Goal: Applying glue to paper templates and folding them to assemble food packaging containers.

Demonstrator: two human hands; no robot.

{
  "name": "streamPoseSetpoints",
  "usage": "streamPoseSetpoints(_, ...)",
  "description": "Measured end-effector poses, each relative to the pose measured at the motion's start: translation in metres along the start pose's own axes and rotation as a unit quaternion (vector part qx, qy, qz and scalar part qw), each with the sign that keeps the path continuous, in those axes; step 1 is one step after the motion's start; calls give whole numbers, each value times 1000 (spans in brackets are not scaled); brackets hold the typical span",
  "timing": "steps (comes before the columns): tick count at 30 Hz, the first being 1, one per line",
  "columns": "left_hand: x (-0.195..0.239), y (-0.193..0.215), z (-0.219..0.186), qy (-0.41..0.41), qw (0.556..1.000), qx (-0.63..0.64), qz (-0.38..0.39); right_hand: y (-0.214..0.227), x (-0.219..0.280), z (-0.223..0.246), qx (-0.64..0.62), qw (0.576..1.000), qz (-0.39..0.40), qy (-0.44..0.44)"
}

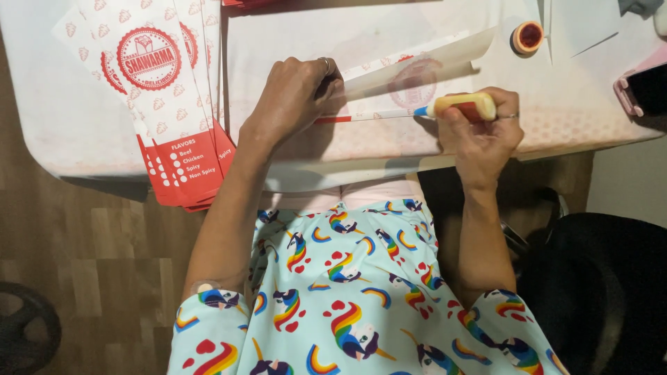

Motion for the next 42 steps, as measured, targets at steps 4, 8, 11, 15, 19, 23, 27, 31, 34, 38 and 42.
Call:
streamPoseSetpoints(4, -1, 0, 1, 8, 1000, 5, 9, 3, -1, -11, 44, 999, 11, 11)
streamPoseSetpoints(8, 0, -4, 5, 1, 1000, -4, 4, 35, -5, -16, -32, 999, -15, -13)
streamPoseSetpoints(11, -1, -1, 4, -13, 1000, -3, -9, 70, -12, -22, 70, 995, -56, 49)
streamPoseSetpoints(15, -6, -1, 6, -16, 1000, -15, -9, 84, -10, -24, 25, 995, -86, 51)
streamPoseSetpoints(19, -9, 2, 7, 9, 1000, -2, 13, 79, -8, -31, 56, 995, -72, 30)
streamPoseSetpoints(23, -11, 3, 7, 10, 1000, 1, 17, 71, -9, -32, 56, 995, -74, 27)
streamPoseSetpoints(27, -13, 1, 10, 9, 1000, -3, 22, 58, -7, -37, 11, 998, -61, 21)
streamPoseSetpoints(31, -16, -3, 17, -10, 1000, -11, 2, 23, -3, -37, -37, 998, -52, -16)
streamPoseSetpoints(34, -19, -1, 17, 1, 1000, -4, 16, -8, -1, -30, -32, 999, -13, -17)
streamPoseSetpoints(38, -23, 1, 19, 11, 1000, 15, 23, -50, 1, -24, -42, 998, 26, -28)
streamPoseSetpoints(42, -26, -1, 26, 12, 999, 39, 22, -89, 1, -15, -62, 995, 72, -4)
Point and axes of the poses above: each hand's wrist, its own x-axis away from the middle knuckle, its own y-axis out of the back of the hand, z = x × y, the point moved 3 cm from there along -x, towards the middle knuckle, and after that the axes turned 8 degrees about z, right-handed, at the moved point
